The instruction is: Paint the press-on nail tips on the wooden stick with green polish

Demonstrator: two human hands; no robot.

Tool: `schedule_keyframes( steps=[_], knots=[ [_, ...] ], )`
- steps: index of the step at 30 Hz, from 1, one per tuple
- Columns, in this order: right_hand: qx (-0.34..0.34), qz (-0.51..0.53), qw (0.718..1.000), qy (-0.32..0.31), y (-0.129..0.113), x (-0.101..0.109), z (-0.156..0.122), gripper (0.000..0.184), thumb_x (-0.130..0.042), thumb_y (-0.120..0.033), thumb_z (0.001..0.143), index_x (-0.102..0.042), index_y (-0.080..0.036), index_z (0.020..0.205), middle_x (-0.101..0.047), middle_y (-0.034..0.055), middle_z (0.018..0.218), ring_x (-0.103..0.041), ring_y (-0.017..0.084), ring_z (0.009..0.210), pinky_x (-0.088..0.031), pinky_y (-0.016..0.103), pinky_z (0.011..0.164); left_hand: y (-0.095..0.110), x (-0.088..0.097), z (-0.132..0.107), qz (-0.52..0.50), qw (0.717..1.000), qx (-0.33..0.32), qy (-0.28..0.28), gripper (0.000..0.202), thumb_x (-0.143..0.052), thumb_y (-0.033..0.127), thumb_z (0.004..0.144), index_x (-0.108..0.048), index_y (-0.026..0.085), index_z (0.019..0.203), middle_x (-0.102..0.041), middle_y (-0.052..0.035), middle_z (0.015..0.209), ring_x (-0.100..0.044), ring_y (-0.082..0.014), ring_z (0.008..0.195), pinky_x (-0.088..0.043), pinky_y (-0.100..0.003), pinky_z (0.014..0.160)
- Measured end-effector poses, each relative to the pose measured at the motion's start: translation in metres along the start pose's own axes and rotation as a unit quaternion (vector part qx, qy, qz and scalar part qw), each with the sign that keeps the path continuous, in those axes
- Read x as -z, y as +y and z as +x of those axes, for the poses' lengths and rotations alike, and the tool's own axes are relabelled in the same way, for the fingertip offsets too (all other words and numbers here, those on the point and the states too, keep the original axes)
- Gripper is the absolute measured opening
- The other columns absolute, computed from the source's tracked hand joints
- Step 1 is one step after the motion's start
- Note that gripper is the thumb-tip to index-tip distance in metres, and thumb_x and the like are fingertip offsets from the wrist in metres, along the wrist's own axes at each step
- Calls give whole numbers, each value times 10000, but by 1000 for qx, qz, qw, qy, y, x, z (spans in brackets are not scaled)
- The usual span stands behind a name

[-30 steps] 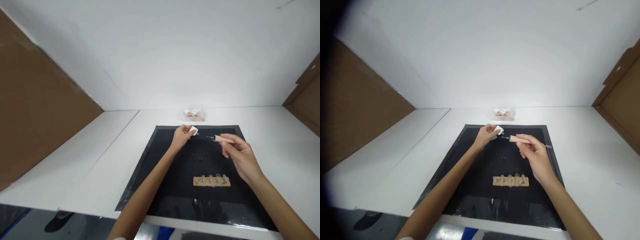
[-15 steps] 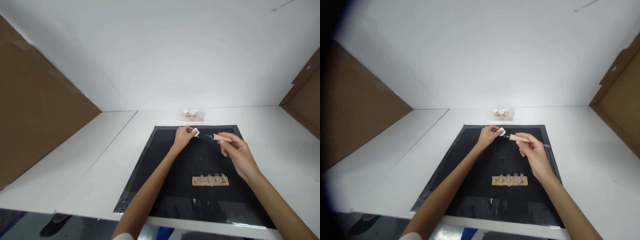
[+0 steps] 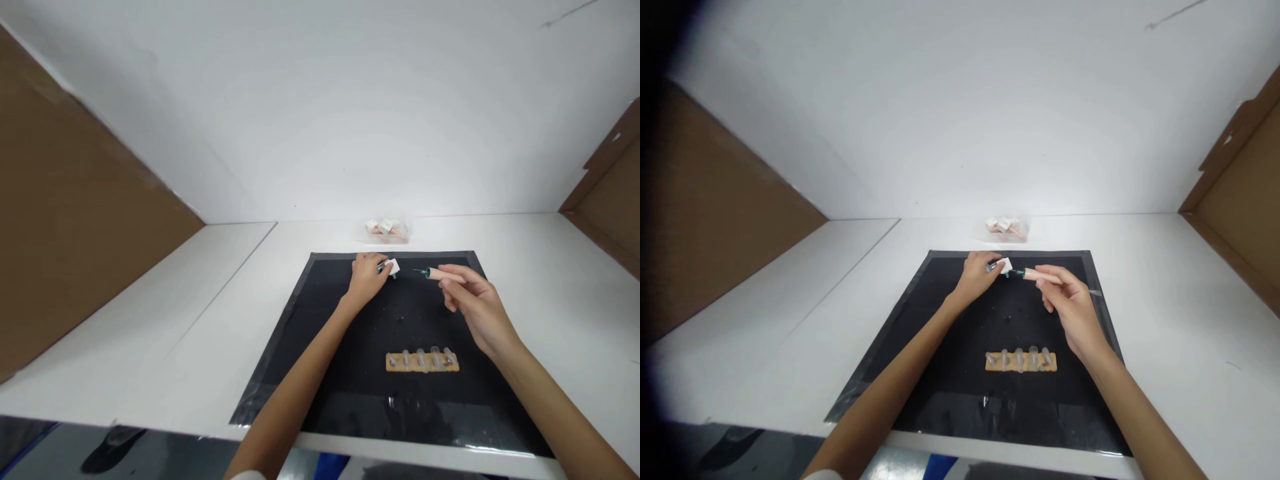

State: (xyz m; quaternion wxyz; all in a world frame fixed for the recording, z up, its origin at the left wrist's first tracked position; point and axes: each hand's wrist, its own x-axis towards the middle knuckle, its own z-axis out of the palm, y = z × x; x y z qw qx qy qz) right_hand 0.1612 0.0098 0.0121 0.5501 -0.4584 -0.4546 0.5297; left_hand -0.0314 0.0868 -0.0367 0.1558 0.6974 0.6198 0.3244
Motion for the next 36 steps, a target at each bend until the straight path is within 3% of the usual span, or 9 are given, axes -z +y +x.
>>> schedule_keyframes(
  steps=[5,8,10,13,15,20,25,29,36],
  knots=[
    [-4,8,1000,4,0,2,1,266,-730,-358,665,-699,-201,877,-546,-33,590,-417,97,489,-335,260,473,10,17,-16,-10,999,-21,28,273,-482,94,762,-620,192,976,-626,-94,1078,-493,-269,1079,-354,-406,950],
    [1,19,1000,15,-2,6,3,259,-738,-354,658,-701,-203,866,-572,-24,628,-431,94,501,-336,250,467,16,35,-45,-29,999,-39,13,333,-434,3,652,-574,188,891,-595,-50,913,-525,-212,896,-412,-339,837],
    [2,24,1000,19,-4,8,4,250,-737,-349,659,-701,-203,859,-573,-23,635,-435,92,504,-338,245,463,17,47,-70,-63,995,-45,-56,360,-439,3,584,-541,195,872,-549,-18,847,-504,-191,816,-423,-318,779],
    [1,28,999,24,-8,10,5,244,-736,-338,659,-702,-203,859,-567,-27,620,-434,89,499,-340,239,460,19,58,-101,-95,965,-54,-238,406,-483,31,575,-534,216,933,-544,-12,951,-473,-198,910,-394,-355,879],
    [-1,29,999,26,-10,10,5,240,-735,-331,658,-703,-202,858,-566,-27,612,-432,87,494,-341,237,459,20,57,-114,-86,953,-50,-286,366,-559,93,636,-551,219,980,-546,-31,1030,-454,-218,985,-353,-398,946],
    [1,29,999,29,-12,10,4,243,-728,-335,662,-701,-195,859,-559,-26,607,-432,97,497,-342,247,460,27,42,-120,-29,958,-34,-283,302,-707,206,640,-632,199,932,-573,-71,1034,-467,-257,982,-347,-444,916],
    [4,33,999,38,-13,13,4,277,-735,-360,651,-689,-192,867,-579,-21,641,-433,91,491,-334,246,462,28,36,-109,-203,944,-44,-257,160,-698,197,664,-629,184,808,-634,-49,885,-542,-210,875,-398,-356,826],
    [18,31,998,45,-15,14,5,284,-736,-374,652,-681,-189,860,-570,-21,628,-432,91,483,-335,245,456,37,32,-91,-455,858,94,-222,301,-764,357,635,-599,172,807,-640,-26,804,-584,-170,760,-439,-313,746],
    [78,-10,996,44,-18,15,4,226,-723,-401,693,-685,-210,808,-551,-26,608,-440,105,486,-363,258,471,62,28,-71,-652,705,235,-149,478,-832,471,528,-663,155,844,-648,-16,736,-599,-130,679,-475,-264,674]
  ],
)
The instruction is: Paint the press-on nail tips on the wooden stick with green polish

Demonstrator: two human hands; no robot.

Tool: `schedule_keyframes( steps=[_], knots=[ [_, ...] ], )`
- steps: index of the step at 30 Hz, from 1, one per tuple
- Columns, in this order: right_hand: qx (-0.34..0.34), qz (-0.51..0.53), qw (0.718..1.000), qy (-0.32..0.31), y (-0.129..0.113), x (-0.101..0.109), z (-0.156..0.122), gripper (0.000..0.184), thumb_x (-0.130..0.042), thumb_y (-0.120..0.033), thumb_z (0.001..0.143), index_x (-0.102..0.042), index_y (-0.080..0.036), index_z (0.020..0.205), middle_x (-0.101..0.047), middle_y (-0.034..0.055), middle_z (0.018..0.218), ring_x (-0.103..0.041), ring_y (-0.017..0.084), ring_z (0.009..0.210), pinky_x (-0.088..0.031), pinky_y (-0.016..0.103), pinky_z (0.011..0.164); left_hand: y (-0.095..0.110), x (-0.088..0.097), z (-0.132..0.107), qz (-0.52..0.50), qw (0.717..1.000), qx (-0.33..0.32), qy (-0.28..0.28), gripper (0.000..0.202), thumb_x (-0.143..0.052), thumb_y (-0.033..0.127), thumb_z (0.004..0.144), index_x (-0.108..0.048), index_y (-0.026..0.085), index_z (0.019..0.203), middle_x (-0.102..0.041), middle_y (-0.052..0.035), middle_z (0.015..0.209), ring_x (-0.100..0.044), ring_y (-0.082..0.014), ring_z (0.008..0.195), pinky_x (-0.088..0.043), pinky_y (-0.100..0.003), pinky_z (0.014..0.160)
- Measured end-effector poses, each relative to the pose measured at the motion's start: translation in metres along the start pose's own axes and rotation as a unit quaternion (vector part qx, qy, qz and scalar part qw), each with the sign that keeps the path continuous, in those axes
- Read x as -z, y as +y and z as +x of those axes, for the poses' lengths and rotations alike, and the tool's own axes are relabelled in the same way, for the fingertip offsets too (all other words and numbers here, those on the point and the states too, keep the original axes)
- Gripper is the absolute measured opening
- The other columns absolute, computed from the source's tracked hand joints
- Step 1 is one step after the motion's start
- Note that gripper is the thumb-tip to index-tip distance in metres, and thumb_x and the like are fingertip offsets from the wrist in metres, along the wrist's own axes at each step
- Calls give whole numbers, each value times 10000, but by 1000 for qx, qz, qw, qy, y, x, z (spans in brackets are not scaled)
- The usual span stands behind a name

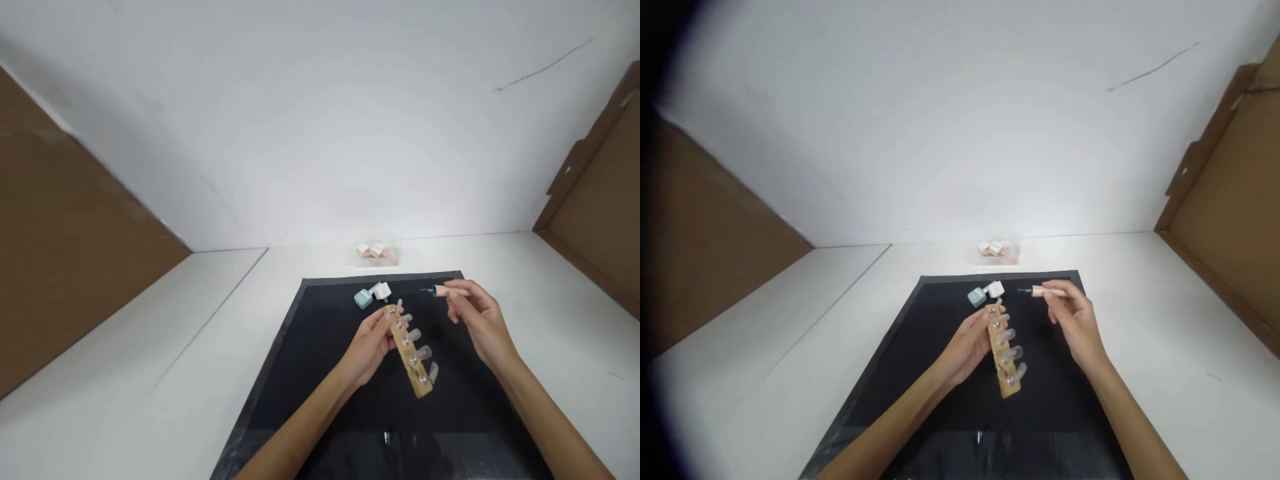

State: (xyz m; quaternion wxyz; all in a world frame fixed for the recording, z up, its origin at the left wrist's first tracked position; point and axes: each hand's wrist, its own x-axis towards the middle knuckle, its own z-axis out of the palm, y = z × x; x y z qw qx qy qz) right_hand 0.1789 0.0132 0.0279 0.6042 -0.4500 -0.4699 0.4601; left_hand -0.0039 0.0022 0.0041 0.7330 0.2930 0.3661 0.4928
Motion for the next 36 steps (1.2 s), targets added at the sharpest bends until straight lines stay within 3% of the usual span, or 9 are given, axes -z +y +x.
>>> schedule_keyframes(
  steps=[4,8,13,18,21,30,36],
  knots=[
    [78,-71,994,-25,-6,-4,-4,121,-714,-352,727,-699,-232,720,-568,-6,649,-443,113,505,-395,261,491,2,-1,-5,-32,998,53,-11,474,-814,477,562,-696,140,873,-616,-10,655,-555,-99,572,-445,-208,545],
    [154,-130,977,-63,-7,-9,-10,62,-695,-311,767,-693,-271,815,-604,16,755,-557,157,641,-461,258,547,4,5,-9,-46,995,74,-41,455,-794,483,594,-690,142,876,-580,4,637,-520,-84,548,-413,-184,497],
    [118,-48,989,-78,1,-15,-16,200,-709,-321,776,-629,-324,959,-568,-12,753,-552,140,651,-470,237,579,6,15,-10,-80,990,93,-74,410,-831,428,564,-657,156,818,-601,1,684,-577,-104,623,-437,-206,590],
    [48,41,988,-142,4,-17,-10,145,-702,-373,772,-662,-240,817,-504,0,719,-458,110,528,-366,238,461,7,19,-11,-76,985,104,-118,368,-828,411,579,-657,171,799,-617,9,705,-592,-95,653,-420,-190,605],
    [28,71,983,-165,6,-17,-6,151,-691,-385,780,-667,-237,802,-483,-2,694,-456,120,544,-356,247,480,7,19,-11,-61,983,105,-137,370,-818,424,586,-662,178,814,-615,14,696,-599,-90,660,-416,-182,611],
    [55,31,969,-239,9,-11,-5,71,-630,-325,838,-647,-258,855,-488,17,747,-481,174,686,-398,296,585,4,20,-10,-41,982,119,-143,399,-801,470,576,-664,176,808,-579,24,697,-561,-70,628,-387,-161,584],
    [128,8,959,-253,8,-11,-4,97,-592,-255,876,-641,-291,952,-525,20,773,-503,176,713,-422,311,604,5,19,-9,-46,979,131,-146,419,-801,456,585,-663,164,851,-592,15,705,-586,-94,654,-421,-188,610]
  ],
)
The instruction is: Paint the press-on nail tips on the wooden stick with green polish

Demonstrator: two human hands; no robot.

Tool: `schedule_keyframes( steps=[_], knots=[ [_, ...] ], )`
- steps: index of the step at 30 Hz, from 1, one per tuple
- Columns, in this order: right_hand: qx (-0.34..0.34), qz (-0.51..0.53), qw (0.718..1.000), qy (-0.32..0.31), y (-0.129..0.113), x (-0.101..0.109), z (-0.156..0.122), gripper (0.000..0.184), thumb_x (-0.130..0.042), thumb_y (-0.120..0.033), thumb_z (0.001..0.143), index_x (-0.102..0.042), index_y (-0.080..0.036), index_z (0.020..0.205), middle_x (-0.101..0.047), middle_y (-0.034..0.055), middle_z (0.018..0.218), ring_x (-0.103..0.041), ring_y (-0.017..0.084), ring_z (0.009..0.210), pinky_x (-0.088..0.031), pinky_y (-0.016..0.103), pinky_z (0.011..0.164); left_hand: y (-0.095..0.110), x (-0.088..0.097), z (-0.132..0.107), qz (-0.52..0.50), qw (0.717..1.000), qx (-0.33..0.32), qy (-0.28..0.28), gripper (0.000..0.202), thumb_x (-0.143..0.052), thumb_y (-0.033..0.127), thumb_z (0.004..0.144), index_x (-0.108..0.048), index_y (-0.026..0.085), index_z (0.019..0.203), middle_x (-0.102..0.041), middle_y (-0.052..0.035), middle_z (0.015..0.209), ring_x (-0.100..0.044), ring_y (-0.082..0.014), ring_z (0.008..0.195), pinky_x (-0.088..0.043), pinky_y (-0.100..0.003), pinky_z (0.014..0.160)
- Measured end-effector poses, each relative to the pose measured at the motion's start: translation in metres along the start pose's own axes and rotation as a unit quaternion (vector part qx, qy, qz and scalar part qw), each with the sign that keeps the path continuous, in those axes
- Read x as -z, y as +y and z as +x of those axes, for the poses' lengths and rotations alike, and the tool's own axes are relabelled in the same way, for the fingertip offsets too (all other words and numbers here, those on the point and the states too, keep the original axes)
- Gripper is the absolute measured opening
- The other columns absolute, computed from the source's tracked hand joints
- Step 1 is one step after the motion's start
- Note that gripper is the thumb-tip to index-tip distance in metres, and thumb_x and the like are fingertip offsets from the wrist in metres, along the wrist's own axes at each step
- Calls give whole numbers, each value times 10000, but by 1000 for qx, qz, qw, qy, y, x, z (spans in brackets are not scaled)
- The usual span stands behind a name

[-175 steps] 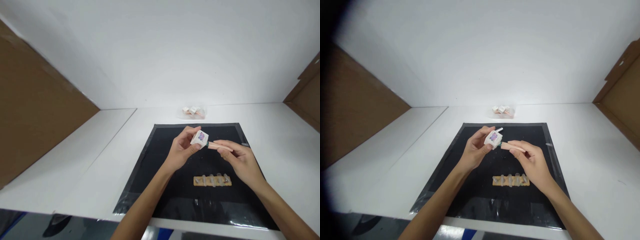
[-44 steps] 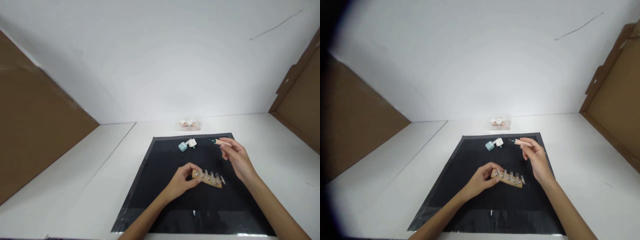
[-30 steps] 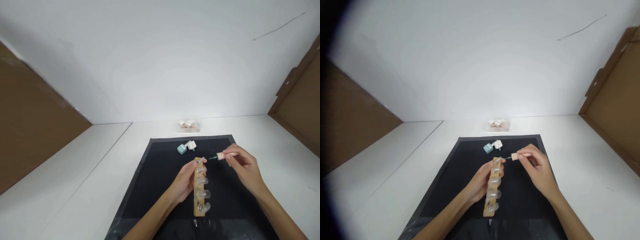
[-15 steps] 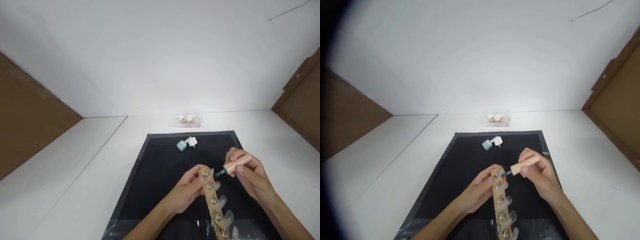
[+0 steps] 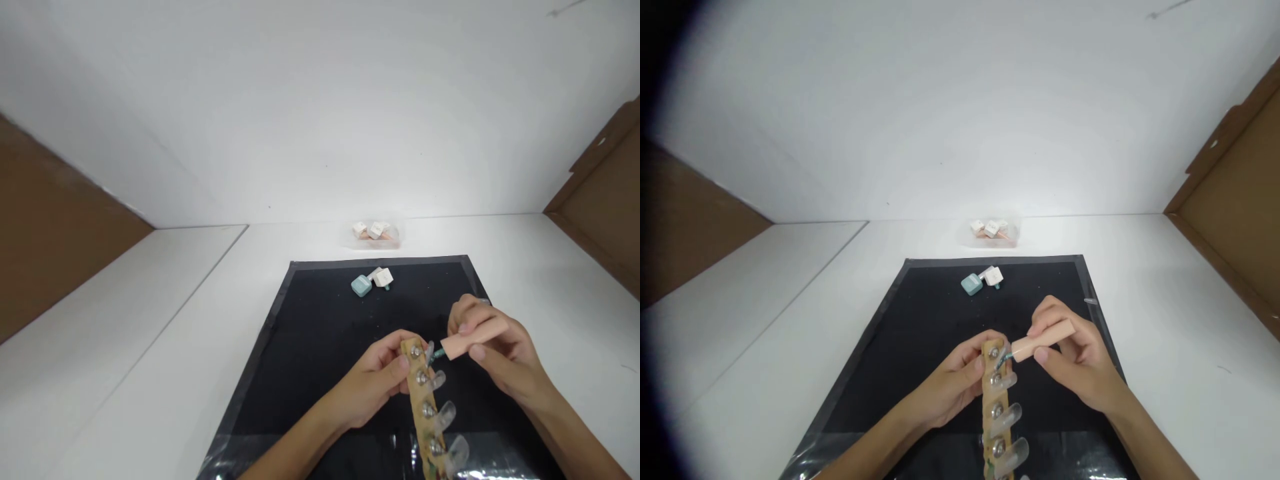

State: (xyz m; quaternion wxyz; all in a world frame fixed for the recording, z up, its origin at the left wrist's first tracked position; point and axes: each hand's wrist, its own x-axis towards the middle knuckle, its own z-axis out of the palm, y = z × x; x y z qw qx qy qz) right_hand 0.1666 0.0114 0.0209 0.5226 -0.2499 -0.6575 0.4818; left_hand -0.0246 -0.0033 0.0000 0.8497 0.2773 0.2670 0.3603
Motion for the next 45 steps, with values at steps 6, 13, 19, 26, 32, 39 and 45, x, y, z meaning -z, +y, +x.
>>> schedule_keyframes(
  steps=[6,13,19,26,32,39,45],
  knots=[
    [13,-30,999,6,-4,-2,3,88,-589,-255,881,-642,-282,947,-543,17,764,-513,174,717,-429,307,609,-1,2,2,-5,1000,4,-17,421,-788,419,636,-664,184,963,-586,30,732,-587,-63,645,-466,-200,676],
    [27,-26,999,36,2,1,-1,120,-585,-204,885,-659,-298,883,-565,10,798,-508,155,697,-411,297,601,-8,8,0,-17,999,-16,-40,297,-735,389,722,-593,204,906,-610,40,704,-605,-60,628,-446,-156,595],
    [6,1,1000,11,0,-1,-1,74,-598,-278,876,-641,-272,936,-546,9,731,-496,158,662,-403,291,569,-7,7,0,-16,999,-16,-42,310,-735,392,721,-570,189,886,-626,31,722,-624,-67,642,-444,-151,591],
    [33,-83,996,18,-10,-2,4,73,-574,-249,888,-647,-254,893,-579,9,700,-528,161,664,-429,298,586,-8,7,2,-12,999,-10,-39,318,-736,401,718,-561,188,878,-620,32,706,-605,-59,627,-428,-147,584],
    [63,-45,997,18,-6,2,1,87,-570,-248,891,-651,-278,881,-597,6,745,-523,158,667,-435,304,587,-12,10,3,-9,999,-5,-41,326,-735,403,718,-556,187,886,-608,32,716,-612,-71,638,-424,-157,585],
    [45,-104,993,14,-12,1,5,82,-570,-240,891,-649,-241,872,-600,11,706,-537,150,643,-431,286,562,-12,9,5,-3,999,-3,-42,335,-734,408,718,-553,179,883,-609,30,714,-600,-69,639,-420,-164,596],
    [45,-50,998,18,-7,3,4,76,-587,-275,881,-650,-251,846,-592,3,681,-538,152,624,-434,289,546,-14,11,6,-5,999,-5,-45,330,-732,402,721,-549,176,876,-603,31,706,-609,-77,634,-420,-166,584]
  ],
)
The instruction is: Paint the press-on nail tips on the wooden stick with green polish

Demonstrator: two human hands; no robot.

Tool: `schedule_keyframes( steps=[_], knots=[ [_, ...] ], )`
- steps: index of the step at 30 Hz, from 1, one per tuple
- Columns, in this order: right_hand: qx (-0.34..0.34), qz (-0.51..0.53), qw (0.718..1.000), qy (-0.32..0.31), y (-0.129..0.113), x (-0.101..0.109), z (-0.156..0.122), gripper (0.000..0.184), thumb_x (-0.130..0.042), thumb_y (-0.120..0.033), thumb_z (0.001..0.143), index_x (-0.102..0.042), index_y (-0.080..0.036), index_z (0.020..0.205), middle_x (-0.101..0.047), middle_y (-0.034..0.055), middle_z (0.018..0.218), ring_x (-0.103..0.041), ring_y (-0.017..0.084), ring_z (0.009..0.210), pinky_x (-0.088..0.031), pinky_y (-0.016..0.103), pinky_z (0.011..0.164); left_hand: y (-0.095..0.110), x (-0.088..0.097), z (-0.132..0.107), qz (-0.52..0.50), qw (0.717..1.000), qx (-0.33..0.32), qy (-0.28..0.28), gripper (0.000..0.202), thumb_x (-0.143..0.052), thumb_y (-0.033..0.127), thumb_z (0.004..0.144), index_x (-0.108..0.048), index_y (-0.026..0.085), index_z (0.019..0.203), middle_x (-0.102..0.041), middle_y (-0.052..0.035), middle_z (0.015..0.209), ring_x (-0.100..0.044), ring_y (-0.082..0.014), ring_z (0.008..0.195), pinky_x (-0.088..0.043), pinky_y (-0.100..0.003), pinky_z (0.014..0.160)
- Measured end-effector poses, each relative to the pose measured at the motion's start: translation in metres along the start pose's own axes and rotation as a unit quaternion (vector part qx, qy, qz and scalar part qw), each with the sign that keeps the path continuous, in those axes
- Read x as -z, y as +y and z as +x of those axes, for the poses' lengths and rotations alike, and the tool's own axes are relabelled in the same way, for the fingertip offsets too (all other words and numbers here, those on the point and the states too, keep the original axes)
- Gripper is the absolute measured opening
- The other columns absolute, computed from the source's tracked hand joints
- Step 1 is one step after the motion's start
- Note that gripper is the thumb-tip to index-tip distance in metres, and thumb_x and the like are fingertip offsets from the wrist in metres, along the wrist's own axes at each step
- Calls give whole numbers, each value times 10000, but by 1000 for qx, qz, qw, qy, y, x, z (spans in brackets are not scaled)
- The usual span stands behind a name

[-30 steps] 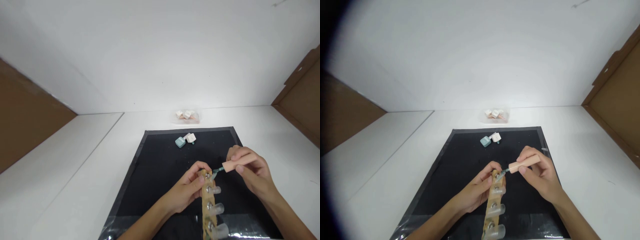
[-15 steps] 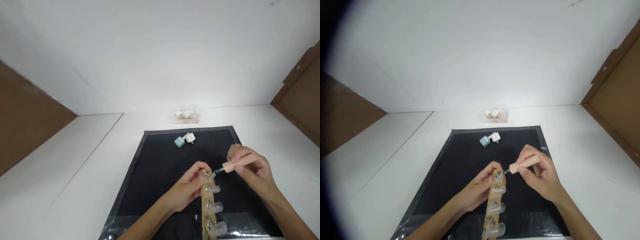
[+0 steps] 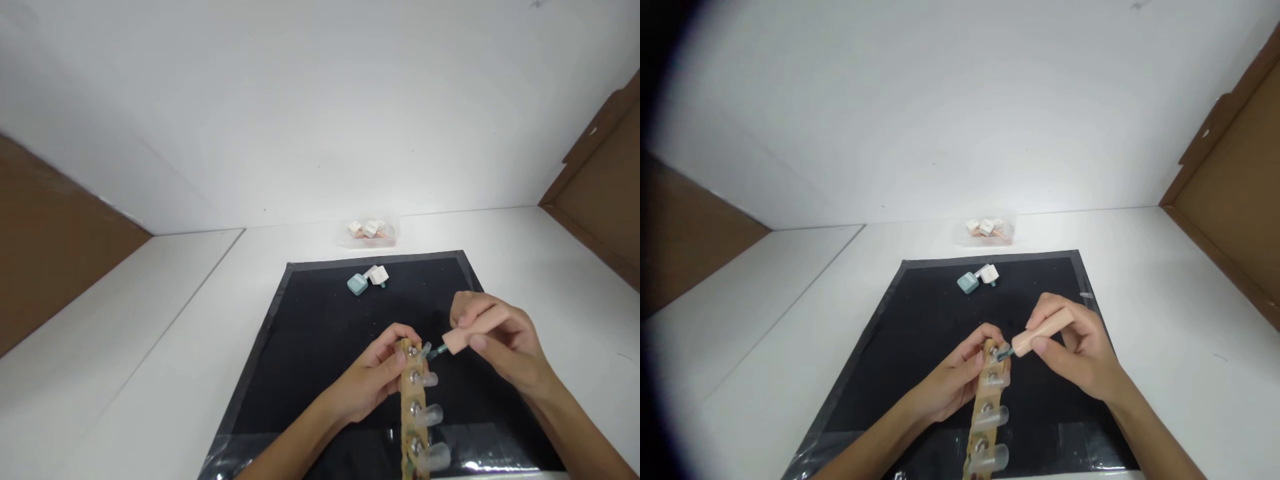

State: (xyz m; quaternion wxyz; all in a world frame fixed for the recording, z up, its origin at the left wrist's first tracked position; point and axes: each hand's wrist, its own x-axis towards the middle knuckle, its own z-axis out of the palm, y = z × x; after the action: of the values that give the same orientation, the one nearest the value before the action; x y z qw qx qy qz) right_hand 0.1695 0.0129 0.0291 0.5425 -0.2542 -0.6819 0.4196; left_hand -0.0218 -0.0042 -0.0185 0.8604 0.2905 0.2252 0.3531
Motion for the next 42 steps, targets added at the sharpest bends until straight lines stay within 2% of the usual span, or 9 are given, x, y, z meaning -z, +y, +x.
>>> schedule_keyframes(
  steps=[4,10,16,21,24,27,33,37,42],
  knots=[
    [-21,-35,999,-30,-3,-1,1,74,-583,-264,884,-654,-249,867,-603,10,688,-541,150,616,-435,290,545,-1,-1,0,-2,1000,-7,-16,307,-721,388,736,-562,173,886,-615,21,716,-631,-95,660,-429,-176,592],
    [-24,-11,999,33,3,4,-1,141,-599,-257,875,-652,-235,746,-598,16,720,-546,145,635,-439,282,555,-4,2,1,5,1000,-10,-22,300,-714,391,744,-581,182,913,-632,19,728,-644,-94,665,-437,-175,607],
    [-46,-3,998,-31,0,2,-1,74,-596,-268,877,-662,-250,852,-593,7,701,-535,140,616,-425,271,539,-3,1,1,10,1000,-10,-22,304,-709,405,744,-576,187,910,-610,27,728,-622,-91,659,-436,-188,620],
    [-40,-18,998,42,2,3,-1,155,-607,-249,868,-666,-230,726,-611,18,733,-557,143,649,-450,271,570,-2,1,1,5,1000,-3,-9,328,-725,402,729,-571,178,913,-621,20,721,-620,-86,650,-424,-177,601],
    [-45,31,998,36,5,3,-4,119,-640,-272,843,-673,-237,734,-610,19,735,-552,146,649,-455,271,567,-2,1,0,0,1000,1,-7,320,-726,397,730,-567,174,895,-638,10,719,-620,-84,636,-421,-168,579],
    [-99,61,993,29,5,2,-5,75,-684,-308,804,-676,-242,770,-608,14,718,-545,140,628,-442,250,526,-2,0,1,0,1000,1,-11,310,-721,393,737,-561,174,887,-658,-1,740,-620,-79,626,-419,-163,570],
    [-216,80,971,62,2,-3,3,273,-740,-454,706,-637,-202,687,-499,-38,486,-458,105,449,-397,236,437,-3,1,1,1,1000,-24,-19,298,-686,389,774,-546,185,940,-680,-19,777,-625,-89,624,-427,-172,573],
    [-253,114,957,86,2,-6,6,335,-761,-484,659,-607,-187,649,-511,-39,454,-448,98,416,-381,226,411,-4,3,0,-2,999,-26,-28,276,-671,373,793,-548,195,965,-686,-23,811,-638,-90,650,-445,-175,596],
    [-279,130,950,61,3,-9,4,307,-770,-433,668,-599,-179,652,-577,-28,484,-487,86,406,-393,208,417,-1,1,0,-18,999,-28,-25,276,-678,370,788,-548,190,952,-704,-29,810,-646,-88,655,-455,-163,580]
  ],
)
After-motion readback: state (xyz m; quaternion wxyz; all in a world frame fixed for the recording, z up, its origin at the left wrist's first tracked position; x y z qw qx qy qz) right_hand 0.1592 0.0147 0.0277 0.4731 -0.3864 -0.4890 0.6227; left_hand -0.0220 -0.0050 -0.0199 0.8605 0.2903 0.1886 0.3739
